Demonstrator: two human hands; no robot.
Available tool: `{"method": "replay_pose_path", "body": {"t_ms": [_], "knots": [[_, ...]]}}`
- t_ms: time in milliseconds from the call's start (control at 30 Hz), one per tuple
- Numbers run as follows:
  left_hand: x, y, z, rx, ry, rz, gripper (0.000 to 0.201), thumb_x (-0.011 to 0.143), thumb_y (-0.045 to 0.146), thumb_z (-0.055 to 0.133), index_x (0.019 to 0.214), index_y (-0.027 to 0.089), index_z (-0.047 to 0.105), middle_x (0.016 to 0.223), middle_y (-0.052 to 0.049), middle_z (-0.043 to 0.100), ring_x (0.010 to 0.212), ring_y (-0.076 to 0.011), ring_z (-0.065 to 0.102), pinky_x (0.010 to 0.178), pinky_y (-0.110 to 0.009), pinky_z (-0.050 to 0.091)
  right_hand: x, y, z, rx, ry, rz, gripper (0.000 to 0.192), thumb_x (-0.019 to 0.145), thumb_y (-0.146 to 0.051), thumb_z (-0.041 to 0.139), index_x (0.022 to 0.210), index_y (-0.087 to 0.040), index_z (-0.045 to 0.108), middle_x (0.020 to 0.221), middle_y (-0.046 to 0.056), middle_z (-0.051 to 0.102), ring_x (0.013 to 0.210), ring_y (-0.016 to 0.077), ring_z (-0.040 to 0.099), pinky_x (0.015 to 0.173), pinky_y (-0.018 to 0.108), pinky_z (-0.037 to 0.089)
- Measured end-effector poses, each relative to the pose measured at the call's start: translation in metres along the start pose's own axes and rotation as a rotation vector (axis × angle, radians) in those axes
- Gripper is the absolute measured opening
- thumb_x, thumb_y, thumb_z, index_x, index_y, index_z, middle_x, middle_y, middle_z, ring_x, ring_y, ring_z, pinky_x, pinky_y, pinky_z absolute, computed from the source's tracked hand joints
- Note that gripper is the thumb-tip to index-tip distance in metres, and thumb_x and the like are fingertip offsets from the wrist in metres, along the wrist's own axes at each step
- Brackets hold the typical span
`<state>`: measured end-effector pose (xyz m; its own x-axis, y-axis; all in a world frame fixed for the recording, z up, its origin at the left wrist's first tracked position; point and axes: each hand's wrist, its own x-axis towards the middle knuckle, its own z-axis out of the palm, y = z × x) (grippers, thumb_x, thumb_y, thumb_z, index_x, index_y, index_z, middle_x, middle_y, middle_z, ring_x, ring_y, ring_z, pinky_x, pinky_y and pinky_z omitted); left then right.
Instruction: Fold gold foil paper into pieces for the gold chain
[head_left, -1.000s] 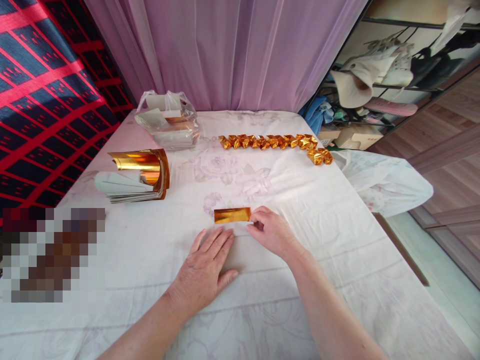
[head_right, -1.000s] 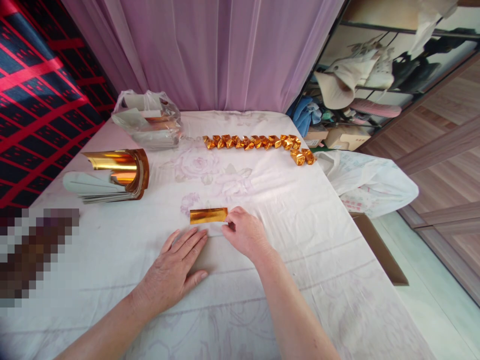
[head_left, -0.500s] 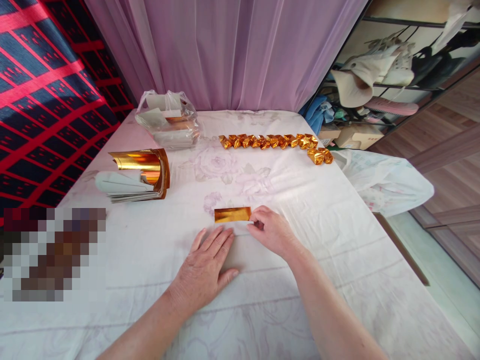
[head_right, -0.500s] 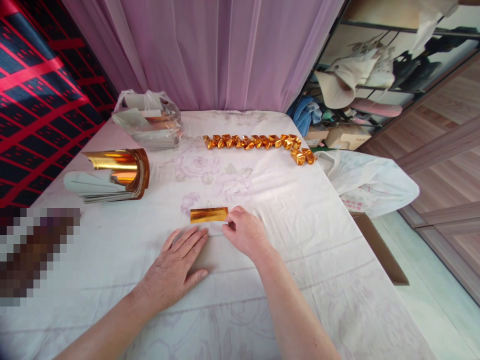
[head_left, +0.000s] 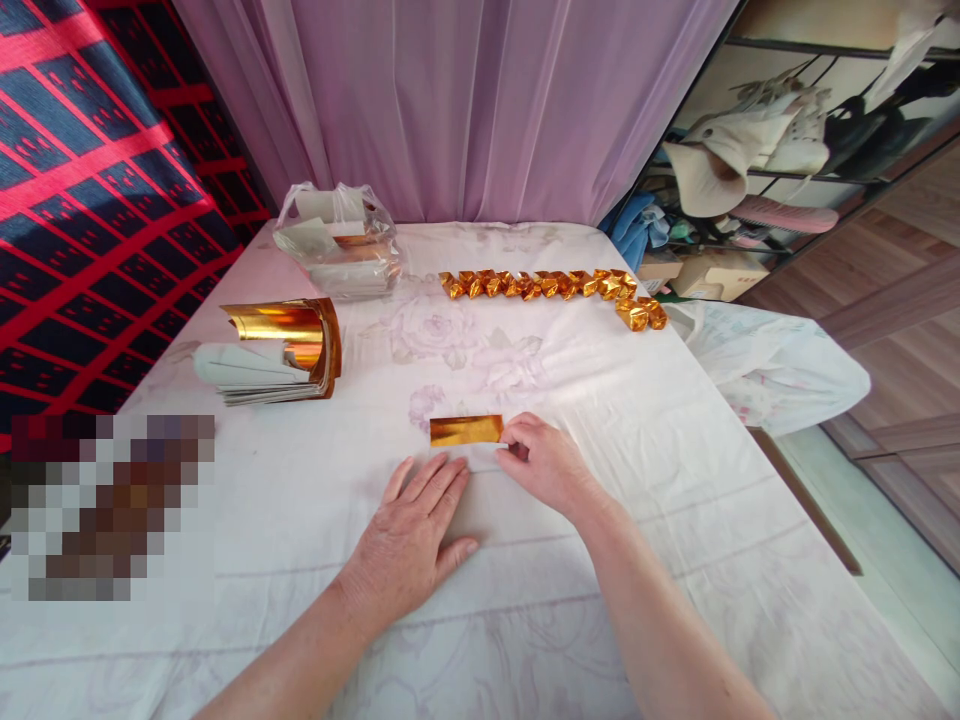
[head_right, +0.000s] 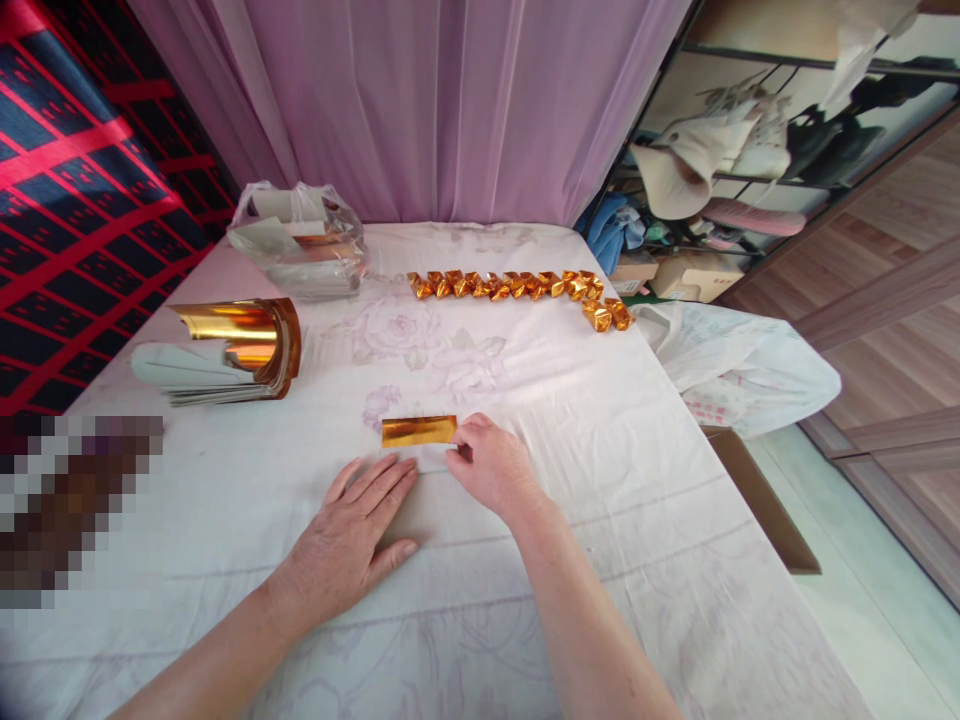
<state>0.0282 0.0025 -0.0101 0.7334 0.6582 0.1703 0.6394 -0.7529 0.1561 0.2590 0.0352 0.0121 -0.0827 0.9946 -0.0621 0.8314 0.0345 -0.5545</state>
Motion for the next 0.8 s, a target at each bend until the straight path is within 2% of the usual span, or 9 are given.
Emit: {"method": "replay_pose_path", "body": {"t_ms": [333,533,800], "knots": [[0.0010,0.0005,0.0002,0.021,0.014,-0.001,0.061,0.098,0.054,0.043,0.145,0.015,0.044,0.148,-0.010,0.052,0.139,-0.0270,0.041,0.121,-0.048,0.014,0.0004,0.0012,0.0016,0.004,0.025,-0.013,0.006,0.079,-0.017,0.064,0.074,-0.020,0.063,0.091,0.002,0.065,0.066,0.0104,0.059,0.068,0.025,0.044],[0.0015,0.0007,-0.0007,0.001,0.008,-0.012,0.061,0.097,0.053,0.045,0.145,0.016,0.044,0.147,-0.010,0.052,0.138,-0.0277,0.042,0.121,-0.050,0.015,0.0005,0.0001,0.0025,0.014,0.039,0.026,0.005,0.077,-0.016,0.064,0.075,-0.020,0.063,0.092,0.001,0.063,0.064,0.0098,0.057,0.067,0.025,0.043],[0.0091,0.0038,-0.0041,-0.049,0.040,-0.068,0.060,0.096,0.055,0.047,0.143,0.018,0.048,0.136,-0.011,0.059,0.128,-0.0293,0.049,0.118,-0.054,0.017,-0.0001,0.0007,0.0038,0.017,0.048,0.042,0.005,0.077,-0.016,0.064,0.079,-0.021,0.062,0.093,0.000,0.063,0.062,0.0091,0.055,0.067,0.025,0.042]]}}
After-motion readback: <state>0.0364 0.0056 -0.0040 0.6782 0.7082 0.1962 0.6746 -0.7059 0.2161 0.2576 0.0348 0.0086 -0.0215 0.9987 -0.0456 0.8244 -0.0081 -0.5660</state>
